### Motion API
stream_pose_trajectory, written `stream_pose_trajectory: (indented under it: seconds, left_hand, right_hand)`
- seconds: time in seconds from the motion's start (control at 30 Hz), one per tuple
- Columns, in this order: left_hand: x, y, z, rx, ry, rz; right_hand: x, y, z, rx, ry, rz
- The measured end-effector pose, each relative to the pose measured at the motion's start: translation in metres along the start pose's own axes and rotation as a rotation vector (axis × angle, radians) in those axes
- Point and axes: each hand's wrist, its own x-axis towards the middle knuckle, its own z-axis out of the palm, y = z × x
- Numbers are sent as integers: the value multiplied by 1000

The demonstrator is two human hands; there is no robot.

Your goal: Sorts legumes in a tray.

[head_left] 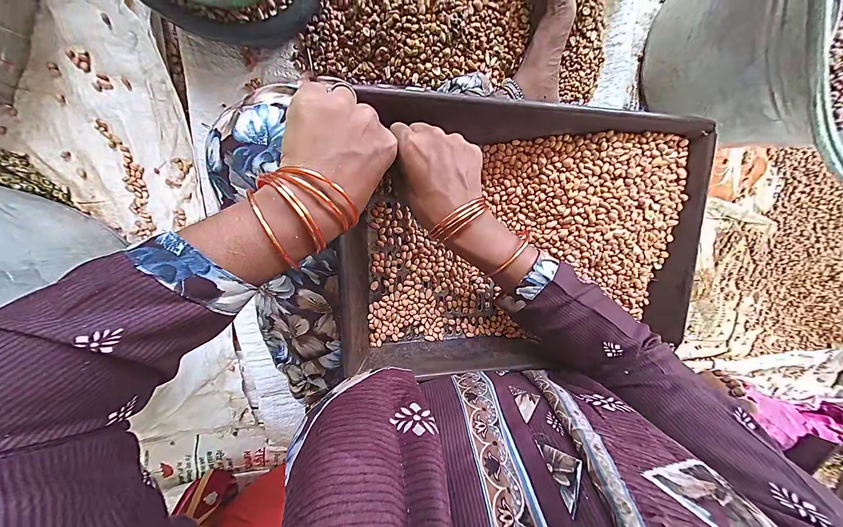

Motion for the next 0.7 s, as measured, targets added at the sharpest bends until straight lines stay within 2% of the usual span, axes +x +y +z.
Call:
stream_pose_trajectory:
  seconds: [0.13,0.23,0.33,0.37,0.43,0.5,0.57,0.63,0.7]
  left_hand:
    - [0,-6,4,-55,40,27]
    - [0,-22,3,-263,77,12]
    - [-2,-42,-4,-616,206,10]
    - [-1,-45,-5,-768,259,4]
    - [0,-44,-7,-1192,244,-66]
    - [2,-38,-5,-1733,155,-81]
    - [0,-30,-3,-2091,48,-99]
    - [-1,-20,-4,-2268,-47,-142]
    - [-2,-8,-2,-2354,-164,-180]
  right_hand:
    - [-2,1,3,-32,44,-19]
    - [1,6,6,-19,41,-79]
    - [4,11,13,14,78,-115]
    - [4,12,7,31,11,-98]
    - [6,21,-17,75,-128,-47]
    - [-1,35,-48,113,4,-9]
    - [-11,51,-81,85,271,45]
    - [-21,63,-104,39,447,66]
    - [-41,63,-111,77,432,-60]
